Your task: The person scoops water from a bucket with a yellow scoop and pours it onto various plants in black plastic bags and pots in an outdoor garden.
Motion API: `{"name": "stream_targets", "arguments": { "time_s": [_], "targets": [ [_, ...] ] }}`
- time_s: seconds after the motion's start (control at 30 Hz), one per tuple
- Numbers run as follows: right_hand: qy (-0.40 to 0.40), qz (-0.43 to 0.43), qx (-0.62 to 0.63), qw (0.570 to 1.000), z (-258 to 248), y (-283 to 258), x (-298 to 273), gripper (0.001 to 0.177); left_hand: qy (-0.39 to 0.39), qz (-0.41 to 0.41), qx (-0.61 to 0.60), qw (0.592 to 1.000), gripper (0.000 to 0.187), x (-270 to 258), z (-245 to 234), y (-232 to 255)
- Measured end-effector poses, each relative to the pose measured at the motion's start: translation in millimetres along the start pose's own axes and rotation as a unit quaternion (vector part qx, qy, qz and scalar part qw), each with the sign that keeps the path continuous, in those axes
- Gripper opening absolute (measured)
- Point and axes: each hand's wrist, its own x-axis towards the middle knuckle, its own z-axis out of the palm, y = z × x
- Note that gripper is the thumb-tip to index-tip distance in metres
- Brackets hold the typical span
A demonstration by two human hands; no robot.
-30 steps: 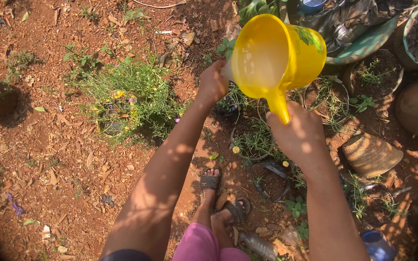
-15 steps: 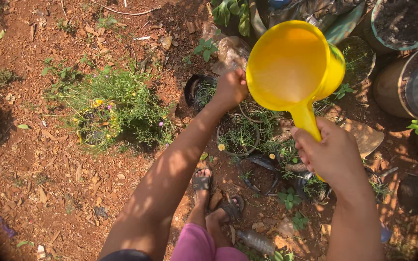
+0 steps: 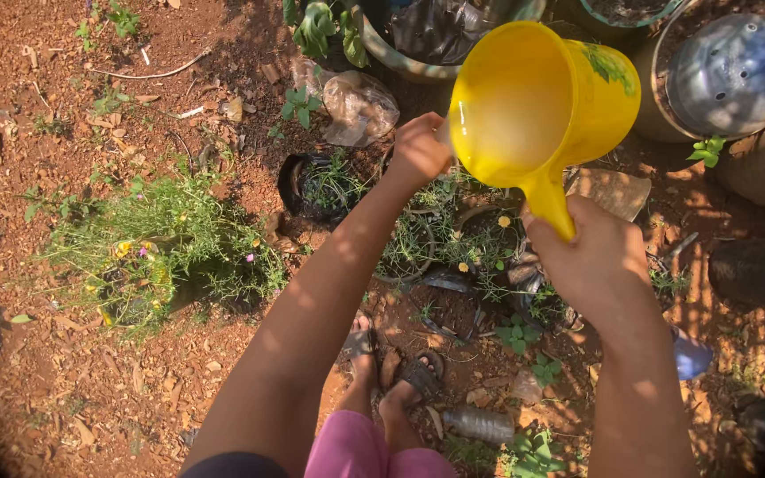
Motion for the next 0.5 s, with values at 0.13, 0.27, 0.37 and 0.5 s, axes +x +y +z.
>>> {"name": "stream_targets", "arguments": {
  "time_s": [0.13,0.27,0.37,0.5],
  "targets": [
    [0.009,0.004,0.022,1.000,-8,13,5,0.031,0.412,0.284,0.686,0.528,0.016,18,5,-16],
    [0.038,-0.035,-0.026,0.998,-5,27,19,0.032,0.432,0.205,0.666,0.573,0.015,32,14,-19],
    [0.058,-0.063,-0.028,0.996,-6,26,23,0.031,0.407,0.314,0.738,0.438,0.016,39,21,-20],
    [0.059,-0.057,0.016,0.996,-10,13,25,0.032,0.399,0.334,0.715,0.467,0.042,39,36,-10]
  ]
}}
